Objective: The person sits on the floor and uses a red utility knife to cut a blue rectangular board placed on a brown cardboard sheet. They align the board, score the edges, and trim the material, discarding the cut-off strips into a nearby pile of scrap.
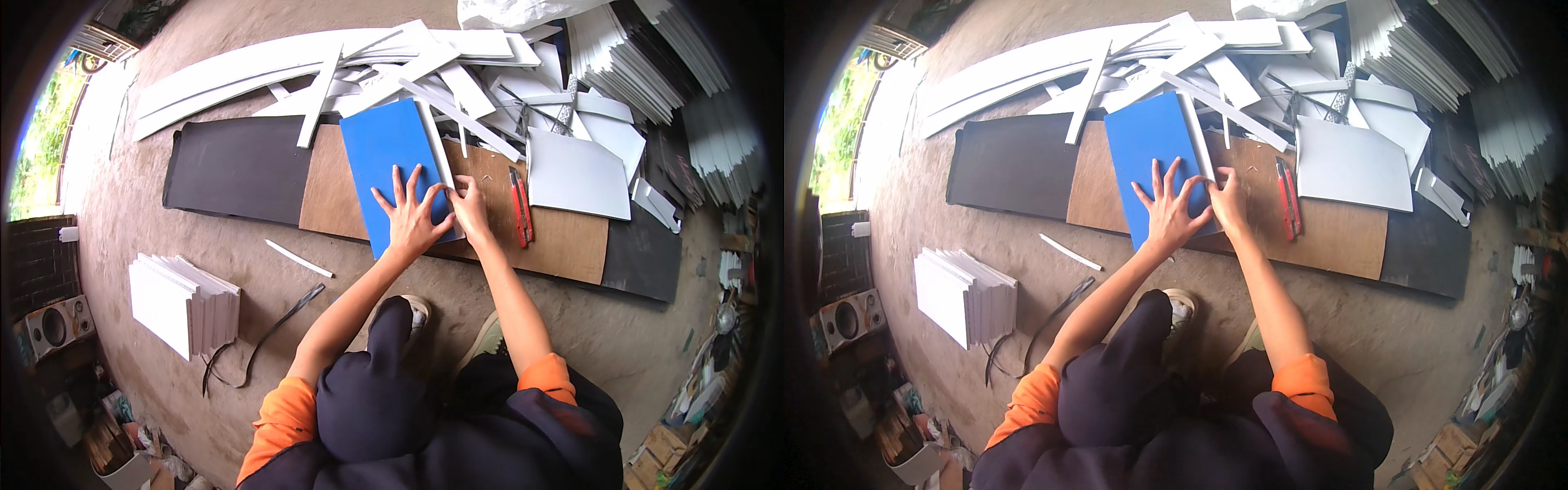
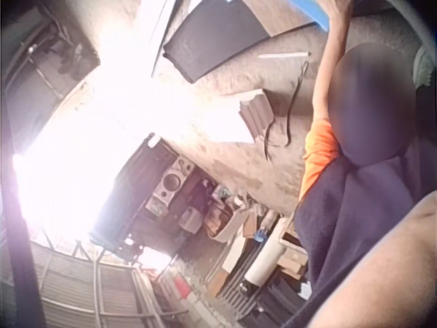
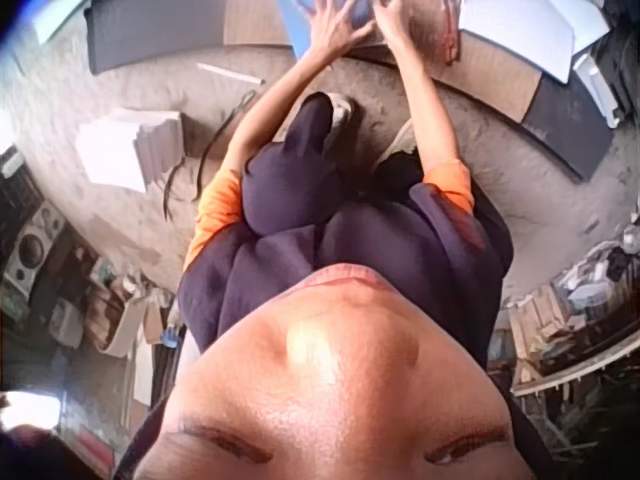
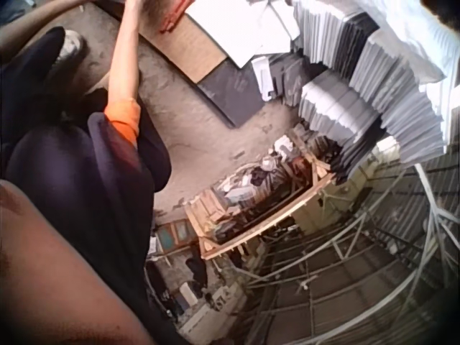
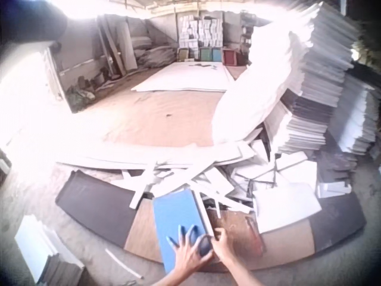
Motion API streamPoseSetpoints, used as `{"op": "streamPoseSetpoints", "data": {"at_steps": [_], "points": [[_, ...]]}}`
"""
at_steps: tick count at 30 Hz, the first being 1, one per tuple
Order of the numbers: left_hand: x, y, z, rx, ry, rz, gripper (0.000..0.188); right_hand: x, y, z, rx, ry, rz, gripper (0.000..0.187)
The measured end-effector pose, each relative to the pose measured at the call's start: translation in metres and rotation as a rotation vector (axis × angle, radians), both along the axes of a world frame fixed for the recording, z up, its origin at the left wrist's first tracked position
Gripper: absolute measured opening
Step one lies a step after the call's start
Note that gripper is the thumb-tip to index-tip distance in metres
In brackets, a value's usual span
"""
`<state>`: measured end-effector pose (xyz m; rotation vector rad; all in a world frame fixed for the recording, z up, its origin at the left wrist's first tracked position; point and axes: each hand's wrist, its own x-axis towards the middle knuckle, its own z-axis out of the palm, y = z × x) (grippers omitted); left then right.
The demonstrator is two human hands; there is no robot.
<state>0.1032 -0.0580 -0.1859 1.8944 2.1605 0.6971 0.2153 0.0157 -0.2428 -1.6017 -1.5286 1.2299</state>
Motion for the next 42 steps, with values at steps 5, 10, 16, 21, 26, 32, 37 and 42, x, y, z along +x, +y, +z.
{"op": "streamPoseSetpoints", "data": {"at_steps": [5, 10, 16, 21, 26, 32, 37, 42], "points": [[-0.013, -0.007, 0.008, -0.016, 0.009, 0.014, 0.052, -0.019, -0.008, 0.025, -0.119, -0.016, -0.032, 0.038], [-0.045, -0.024, 0.007, -0.069, 0.039, 0.107, 0.056, -0.002, -0.021, 0.043, 0.055, 0.108, -0.125, 0.037], [-0.086, 0.002, 0.033, 0.107, -0.048, 0.192, 0.060, 0.048, -0.017, 0.090, 0.182, 0.038, -0.069, 0.046], [-0.087, 0.070, 0.154, 0.378, 0.110, -0.065, 0.061, 0.066, -0.039, 0.142, 0.163, 0.563, -0.033, 0.049], [-0.063, 0.087, 0.219, 0.103, -0.018, -0.283, 0.050, 0.080, -0.059, 0.146, 0.229, 0.621, 0.035, 0.041], [-0.040, 0.071, 0.219, 0.179, 0.141, -0.359, 0.028, 0.121, -0.037, 0.081, 0.419, -0.041, -0.145, 0.021], [-0.030, 0.050, 0.215, 0.106, 0.304, -0.273, 0.028, 0.138, -0.039, 0.027, 0.495, -0.566, -0.162, 0.025], [-0.028, 0.038, 0.206, 0.039, 0.350, -0.228, 0.030, 0.105, -0.037, 0.019, 0.435, -0.690, -0.135, 0.034]]}}
